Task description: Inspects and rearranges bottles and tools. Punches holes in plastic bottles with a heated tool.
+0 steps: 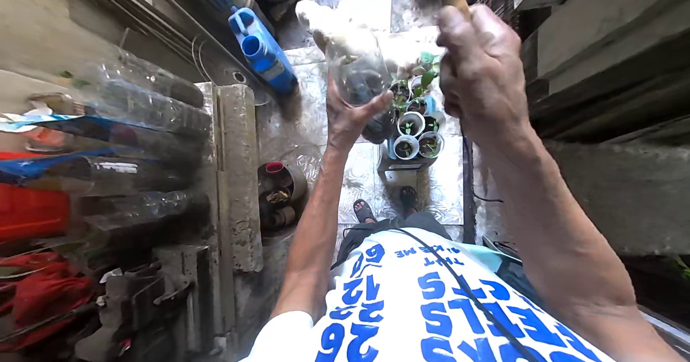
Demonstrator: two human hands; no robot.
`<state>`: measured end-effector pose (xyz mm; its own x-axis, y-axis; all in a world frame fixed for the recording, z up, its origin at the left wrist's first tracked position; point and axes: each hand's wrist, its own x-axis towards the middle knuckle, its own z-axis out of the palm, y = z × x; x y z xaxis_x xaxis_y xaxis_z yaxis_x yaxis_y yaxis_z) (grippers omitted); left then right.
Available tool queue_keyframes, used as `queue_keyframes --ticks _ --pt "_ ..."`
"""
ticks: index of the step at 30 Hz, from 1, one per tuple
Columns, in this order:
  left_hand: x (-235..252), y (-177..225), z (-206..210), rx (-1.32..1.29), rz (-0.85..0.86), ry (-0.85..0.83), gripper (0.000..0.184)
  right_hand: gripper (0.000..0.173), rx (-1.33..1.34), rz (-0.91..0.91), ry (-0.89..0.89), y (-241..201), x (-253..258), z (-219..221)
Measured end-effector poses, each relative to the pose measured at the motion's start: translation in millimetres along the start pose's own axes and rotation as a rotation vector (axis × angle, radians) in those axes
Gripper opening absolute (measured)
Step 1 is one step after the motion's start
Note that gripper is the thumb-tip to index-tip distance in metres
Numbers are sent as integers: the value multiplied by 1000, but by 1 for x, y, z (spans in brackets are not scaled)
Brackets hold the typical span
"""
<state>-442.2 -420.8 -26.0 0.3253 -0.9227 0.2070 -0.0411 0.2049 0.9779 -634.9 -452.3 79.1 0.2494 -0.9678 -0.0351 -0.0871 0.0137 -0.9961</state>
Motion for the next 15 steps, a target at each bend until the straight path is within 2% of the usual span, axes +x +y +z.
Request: queue_keyframes --ticks 2,6,10,15 --pt "12 4 -7 9 -11 34 88 34 -48 54 -36 16 -22 -15" --pt "41 12 -17 37 -12 104 86 35 -107 120 -170 58 -77 -30" --pt "65 19 -21 4 -20 125 76 34 -170 73 -208 90 -104 -33" --pt "77 33 -20 10 -47 96 61 33 -299 -9 -193 92 -116 -39"
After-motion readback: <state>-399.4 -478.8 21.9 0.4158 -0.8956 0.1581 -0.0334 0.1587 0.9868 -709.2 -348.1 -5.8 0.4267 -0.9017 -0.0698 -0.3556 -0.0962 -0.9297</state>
